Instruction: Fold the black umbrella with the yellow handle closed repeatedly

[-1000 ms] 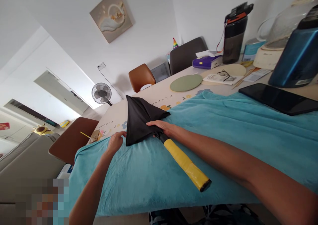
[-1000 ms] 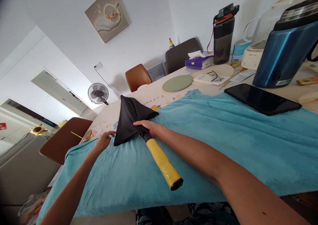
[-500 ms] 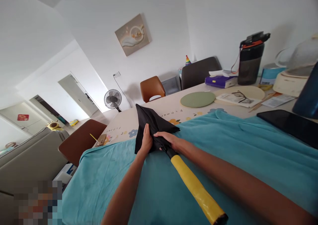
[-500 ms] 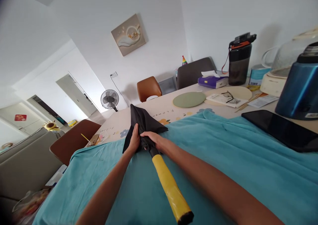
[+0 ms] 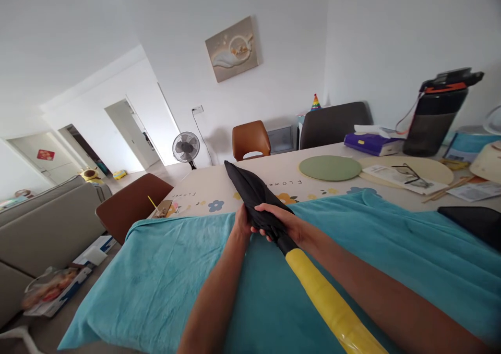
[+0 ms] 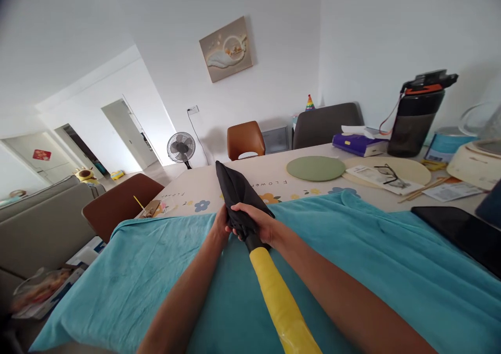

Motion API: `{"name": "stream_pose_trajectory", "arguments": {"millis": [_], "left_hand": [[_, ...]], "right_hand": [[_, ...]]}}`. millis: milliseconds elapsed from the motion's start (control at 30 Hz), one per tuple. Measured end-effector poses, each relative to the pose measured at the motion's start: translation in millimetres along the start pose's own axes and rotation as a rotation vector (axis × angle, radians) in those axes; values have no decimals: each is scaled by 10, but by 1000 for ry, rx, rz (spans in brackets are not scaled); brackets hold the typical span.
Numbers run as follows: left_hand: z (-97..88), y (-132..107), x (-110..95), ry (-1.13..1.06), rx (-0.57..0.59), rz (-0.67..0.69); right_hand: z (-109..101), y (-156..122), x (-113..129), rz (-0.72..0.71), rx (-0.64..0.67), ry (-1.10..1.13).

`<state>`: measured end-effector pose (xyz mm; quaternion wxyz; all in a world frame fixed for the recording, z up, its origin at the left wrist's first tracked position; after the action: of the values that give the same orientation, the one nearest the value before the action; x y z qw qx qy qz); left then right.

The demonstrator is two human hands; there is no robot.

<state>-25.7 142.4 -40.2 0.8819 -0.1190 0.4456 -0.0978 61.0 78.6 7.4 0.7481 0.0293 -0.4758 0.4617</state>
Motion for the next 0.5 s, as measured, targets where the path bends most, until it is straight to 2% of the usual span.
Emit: {"name": "stream_pose_trajectory", "arguments": {"millis": [167, 233, 367, 500], "left_hand": [[71, -161, -55, -276, 150, -101], [71, -227, -64, -306, 207, -136], [15, -258, -90, -327, 294, -116], [-84, -207, -80, -341, 295, -144]], "right_hand": [[144, 34, -119, 45, -72, -85], [255, 55, -151, 61, -75, -126], [454, 107, -167, 39, -78, -196], [440, 52, -238, 101, -75, -337]]}}
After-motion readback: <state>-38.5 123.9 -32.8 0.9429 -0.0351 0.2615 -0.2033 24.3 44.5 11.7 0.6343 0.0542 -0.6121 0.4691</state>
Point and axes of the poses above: each hand's wrist, its own y-axis towards the middle knuckle, its own z-axis out of the palm, x = y × z, the point moved 6 cm from there along y, towards the middle knuckle
